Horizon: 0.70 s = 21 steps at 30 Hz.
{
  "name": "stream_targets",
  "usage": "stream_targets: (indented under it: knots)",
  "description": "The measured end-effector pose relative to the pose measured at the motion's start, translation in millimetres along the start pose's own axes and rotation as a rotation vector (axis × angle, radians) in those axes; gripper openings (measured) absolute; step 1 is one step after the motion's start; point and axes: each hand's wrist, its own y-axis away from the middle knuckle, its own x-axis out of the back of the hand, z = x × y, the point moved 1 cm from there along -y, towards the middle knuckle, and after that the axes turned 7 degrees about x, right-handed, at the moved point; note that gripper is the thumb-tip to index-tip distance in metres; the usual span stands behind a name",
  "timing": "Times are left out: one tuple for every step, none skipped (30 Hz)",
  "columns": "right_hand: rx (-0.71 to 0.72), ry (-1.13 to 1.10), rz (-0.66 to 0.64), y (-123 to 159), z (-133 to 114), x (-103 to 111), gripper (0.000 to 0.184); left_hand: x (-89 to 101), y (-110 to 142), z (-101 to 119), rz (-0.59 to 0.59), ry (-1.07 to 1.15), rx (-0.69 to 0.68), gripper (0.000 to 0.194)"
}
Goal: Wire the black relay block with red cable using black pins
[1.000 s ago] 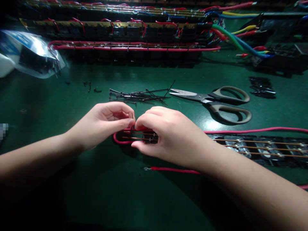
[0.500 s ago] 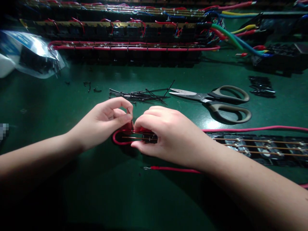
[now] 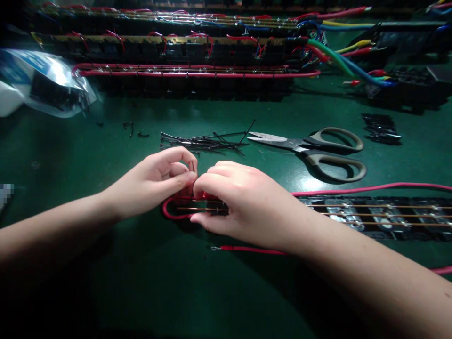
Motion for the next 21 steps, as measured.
stream_targets:
  knots:
    - [0.001, 0.001, 0.000, 0.0, 0.0, -0.1, 0.012, 0.3, -0.3, 0.5, 0.001, 0.017, -0.005, 0.014]
    - [0.002, 0.002, -0.001, 0.0, 0.1, -0.2, 0.012, 0.5, -0.6, 1.1, -0.002, 0.032, -0.006, 0.015]
    - [0.004, 0.003, -0.002, 0.0, 0.0, -0.2, 0.012, 0.7, -0.8, 1.8, -0.011, 0.045, -0.004, 0.015]
    - [0.007, 0.003, -0.003, -0.1, 0.0, -0.2, 0.012, 0.9, -0.9, 2.6, -0.024, 0.050, 0.006, 0.015]
    - [0.009, 0.003, -0.004, -0.2, -0.1, -0.2, 0.011, 1.1, -1.0, 3.4, -0.037, 0.049, 0.019, 0.014]
    - [0.011, 0.003, -0.004, -0.4, -0.2, -0.1, 0.011, 1.3, -1.0, 4.2, -0.046, 0.045, 0.034, 0.014]
    - [0.011, 0.003, -0.003, -0.7, -0.2, 0.0, 0.011, 1.5, -1.0, 4.9, -0.049, 0.044, 0.048, 0.014]
    - [0.008, 0.004, -0.004, -1.0, -0.2, 0.1, 0.011, 1.8, -1.0, 5.4, -0.045, 0.049, 0.057, 0.014]
    - [0.004, 0.005, -0.006, -1.3, -0.1, 0.3, 0.011, 2.0, -1.0, 5.7, -0.038, 0.062, 0.062, 0.015]
    - [0.001, 0.003, -0.006, -1.6, -0.1, 0.4, 0.011, 2.2, -1.1, 5.8, -0.031, 0.079, 0.066, 0.016]
    - [-0.001, 0.001, -0.007, -1.7, 0.0, 0.5, 0.011, 2.4, -1.1, 5.7, -0.025, 0.099, 0.071, 0.017]
    - [-0.001, -0.001, -0.007, -1.8, 0.1, 0.5, 0.011, 2.5, -1.2, 5.5, -0.020, 0.117, 0.078, 0.018]
    - [0.002, -0.002, -0.006, -1.8, 0.1, 0.5, 0.011, 2.6, -1.2, 5.1, -0.017, 0.131, 0.084, 0.019]
    - [0.008, -0.002, -0.002, -1.6, 0.2, 0.5, 0.011, 2.7, -1.2, 4.8, -0.015, 0.140, 0.089, 0.019]
    - [0.015, -0.002, 0.005, -1.3, 0.3, 0.4, 0.012, 2.8, -1.1, 4.5, -0.015, 0.145, 0.093, 0.019]
    - [0.021, -0.002, 0.011, -1.0, 0.4, 0.3, 0.012, 2.7, -1.0, 4.2, -0.018, 0.147, 0.096, 0.018]
    - [0.023, -0.001, 0.013, -0.7, 0.6, 0.1, 0.012, 2.7, -1.0, 4.1, -0.022, 0.147, 0.098, 0.018]
    - [0.024, -0.001, 0.013, -0.4, 0.8, -0.1, 0.012, 2.7, -1.0, 4.0, -0.026, 0.146, 0.099, 0.016]
    - [0.023, 0.000, 0.007, -0.3, 1.0, -0.3, 0.012, 2.7, -1.2, 4.1, -0.026, 0.146, 0.097, 0.015]
    - [0.021, 0.004, 0.001, -0.3, 1.3, -0.5, 0.012, 2.8, -1.4, 4.4, -0.025, 0.146, 0.092, 0.014]
    - [0.021, 0.009, -0.006, -0.4, 1.4, -0.7, 0.012, 3.1, -1.8, 4.7, -0.023, 0.146, 0.085, 0.014]
